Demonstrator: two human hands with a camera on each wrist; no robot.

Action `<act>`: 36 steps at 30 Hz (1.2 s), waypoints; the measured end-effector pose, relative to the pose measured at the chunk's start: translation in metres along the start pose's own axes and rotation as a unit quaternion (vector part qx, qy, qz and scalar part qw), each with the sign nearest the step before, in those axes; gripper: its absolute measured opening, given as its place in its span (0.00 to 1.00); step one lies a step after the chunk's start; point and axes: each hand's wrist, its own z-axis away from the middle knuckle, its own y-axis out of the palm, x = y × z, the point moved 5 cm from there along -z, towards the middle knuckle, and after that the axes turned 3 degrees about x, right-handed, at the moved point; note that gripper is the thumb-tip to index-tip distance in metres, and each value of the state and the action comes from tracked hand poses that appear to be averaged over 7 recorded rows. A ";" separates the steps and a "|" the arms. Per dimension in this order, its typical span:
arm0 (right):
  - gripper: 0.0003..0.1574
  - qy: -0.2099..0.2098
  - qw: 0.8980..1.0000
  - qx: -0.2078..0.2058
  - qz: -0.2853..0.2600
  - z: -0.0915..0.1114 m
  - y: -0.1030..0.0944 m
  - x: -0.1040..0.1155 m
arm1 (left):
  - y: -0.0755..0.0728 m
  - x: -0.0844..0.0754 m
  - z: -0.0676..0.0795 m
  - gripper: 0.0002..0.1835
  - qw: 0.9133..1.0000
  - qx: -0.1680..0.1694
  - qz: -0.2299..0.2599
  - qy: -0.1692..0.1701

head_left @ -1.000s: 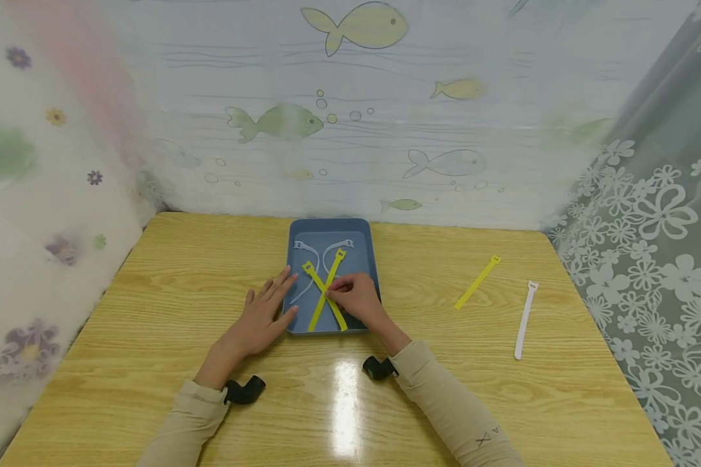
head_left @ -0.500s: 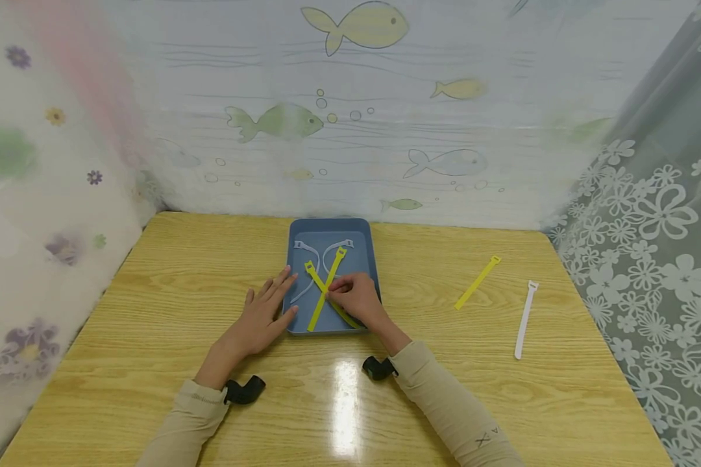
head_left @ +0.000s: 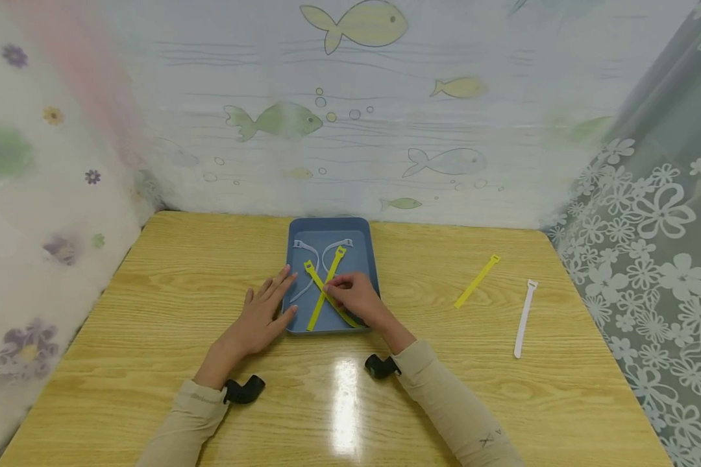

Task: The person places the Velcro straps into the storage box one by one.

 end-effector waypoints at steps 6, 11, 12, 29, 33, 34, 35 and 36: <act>0.25 0.019 0.995 0.040 -0.087 0.004 -0.005 0.005 | -0.001 0.000 -0.001 0.35 1.000 0.002 0.000 0.000; 0.29 0.001 0.990 0.066 -0.122 0.012 -0.016 0.015 | -0.002 -0.001 -0.001 0.36 1.000 0.005 0.001 -0.002; 0.29 -0.001 0.990 0.065 -0.127 0.014 -0.020 0.017 | -0.002 -0.001 -0.001 0.36 1.000 0.005 0.001 -0.002; 0.30 -0.013 0.985 -0.069 -0.158 0.038 -0.110 0.014 | -0.003 0.000 0.001 0.36 1.000 0.001 0.006 0.000; 0.31 -0.003 0.984 -0.082 -0.156 0.044 -0.128 0.006 | -0.001 0.001 0.000 0.36 1.000 0.003 0.002 -0.001; 0.31 0.000 0.984 -0.086 -0.157 0.046 -0.133 0.003 | 0.000 0.001 0.000 0.36 1.000 0.003 0.001 0.000; 0.31 0.003 0.983 -0.091 -0.159 0.048 -0.138 0.001 | 0.000 0.001 0.000 0.36 1.000 0.003 0.001 -0.001; 0.31 0.007 0.982 -0.097 -0.160 0.049 -0.144 -0.001 | 0.001 0.001 0.000 0.36 1.000 0.003 0.004 0.000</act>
